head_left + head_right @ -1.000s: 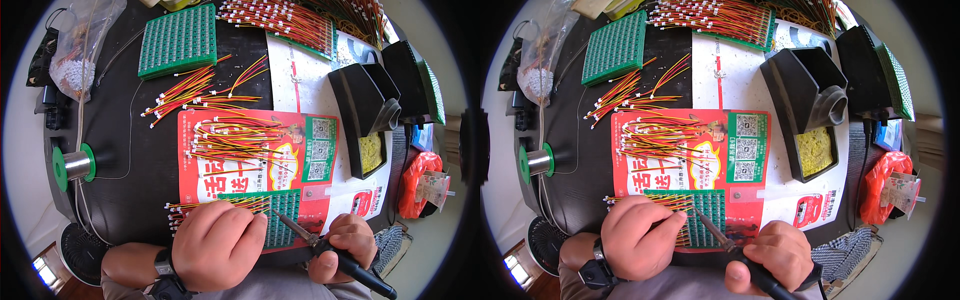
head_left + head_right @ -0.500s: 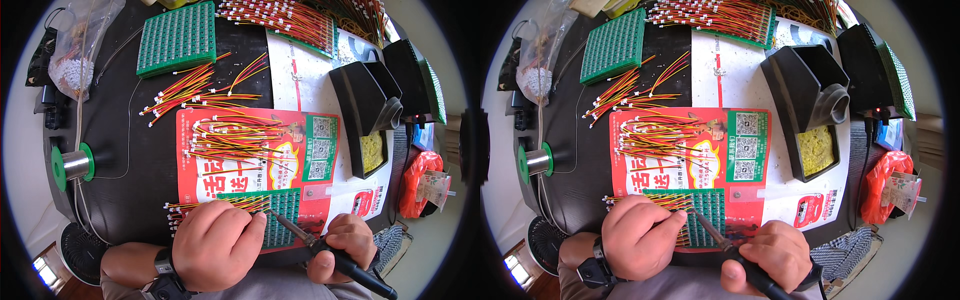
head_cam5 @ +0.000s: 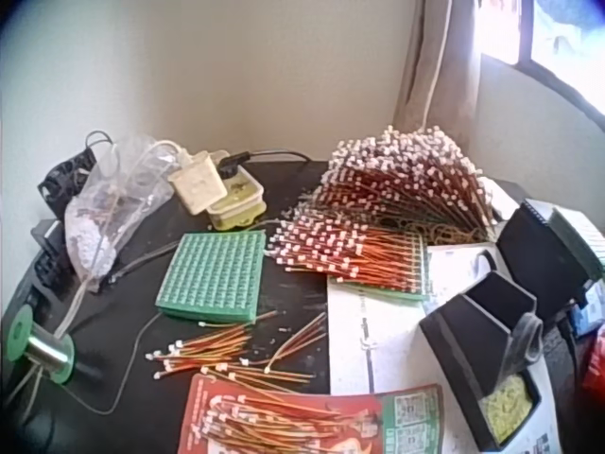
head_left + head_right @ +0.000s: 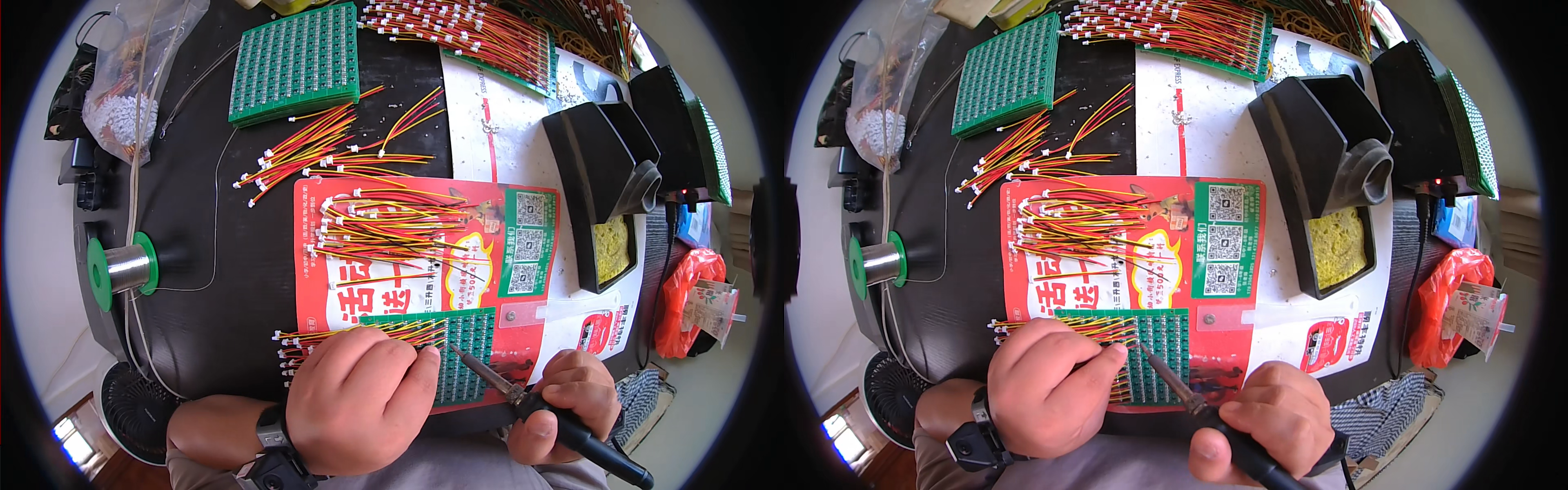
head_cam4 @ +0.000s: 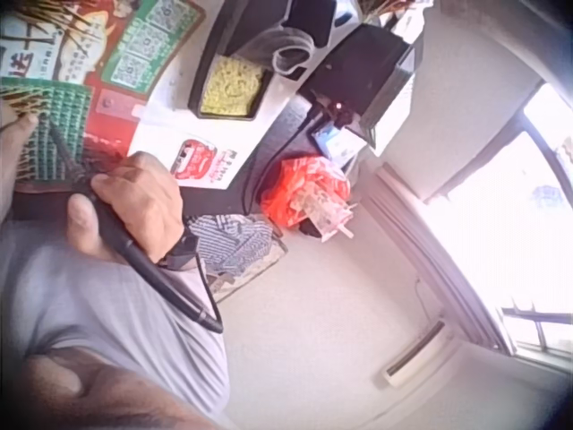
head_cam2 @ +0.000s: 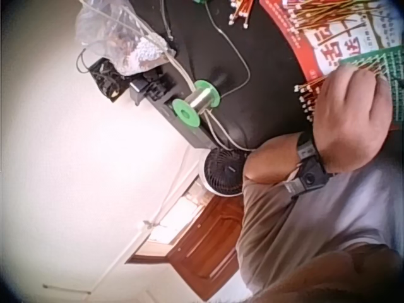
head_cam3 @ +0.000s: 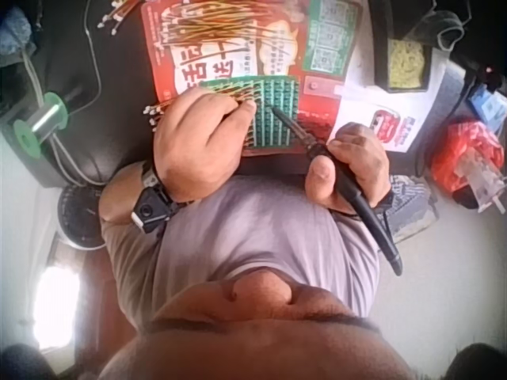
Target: Soldering wires onto a printed circuit board.
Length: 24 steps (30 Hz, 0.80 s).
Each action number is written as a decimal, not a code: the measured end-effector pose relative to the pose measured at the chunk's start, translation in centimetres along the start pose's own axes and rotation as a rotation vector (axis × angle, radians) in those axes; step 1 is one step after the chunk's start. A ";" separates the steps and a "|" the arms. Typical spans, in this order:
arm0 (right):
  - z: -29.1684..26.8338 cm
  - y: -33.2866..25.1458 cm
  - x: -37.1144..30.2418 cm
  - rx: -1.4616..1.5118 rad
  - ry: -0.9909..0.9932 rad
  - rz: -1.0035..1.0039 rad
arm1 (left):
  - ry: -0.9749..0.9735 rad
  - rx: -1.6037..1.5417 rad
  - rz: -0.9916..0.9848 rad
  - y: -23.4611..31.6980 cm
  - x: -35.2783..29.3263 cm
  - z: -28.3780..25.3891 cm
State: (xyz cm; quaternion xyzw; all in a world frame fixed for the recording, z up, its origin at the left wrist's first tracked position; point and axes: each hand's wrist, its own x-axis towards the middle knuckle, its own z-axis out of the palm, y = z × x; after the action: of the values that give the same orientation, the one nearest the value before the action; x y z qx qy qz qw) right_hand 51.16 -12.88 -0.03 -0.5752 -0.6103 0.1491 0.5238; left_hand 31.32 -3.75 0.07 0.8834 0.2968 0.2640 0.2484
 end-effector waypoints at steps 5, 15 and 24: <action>0.1 0.1 0.1 0.001 -0.011 -0.006 | -0.013 -0.002 -0.004 -0.1 0.1 -0.1; -0.1 0.2 0.2 0.013 -0.058 -0.005 | -0.023 0.004 0.001 -0.2 0.1 -0.2; -0.1 -0.1 0.3 -0.001 -0.066 0.021 | -0.035 -0.003 -0.003 -0.2 0.1 -0.4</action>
State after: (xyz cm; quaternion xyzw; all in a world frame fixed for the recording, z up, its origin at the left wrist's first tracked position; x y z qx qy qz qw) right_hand 51.27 -12.69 0.20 -0.5766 -0.6212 0.1730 0.5016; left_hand 31.05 -3.42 0.21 0.8871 0.2934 0.2484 0.2555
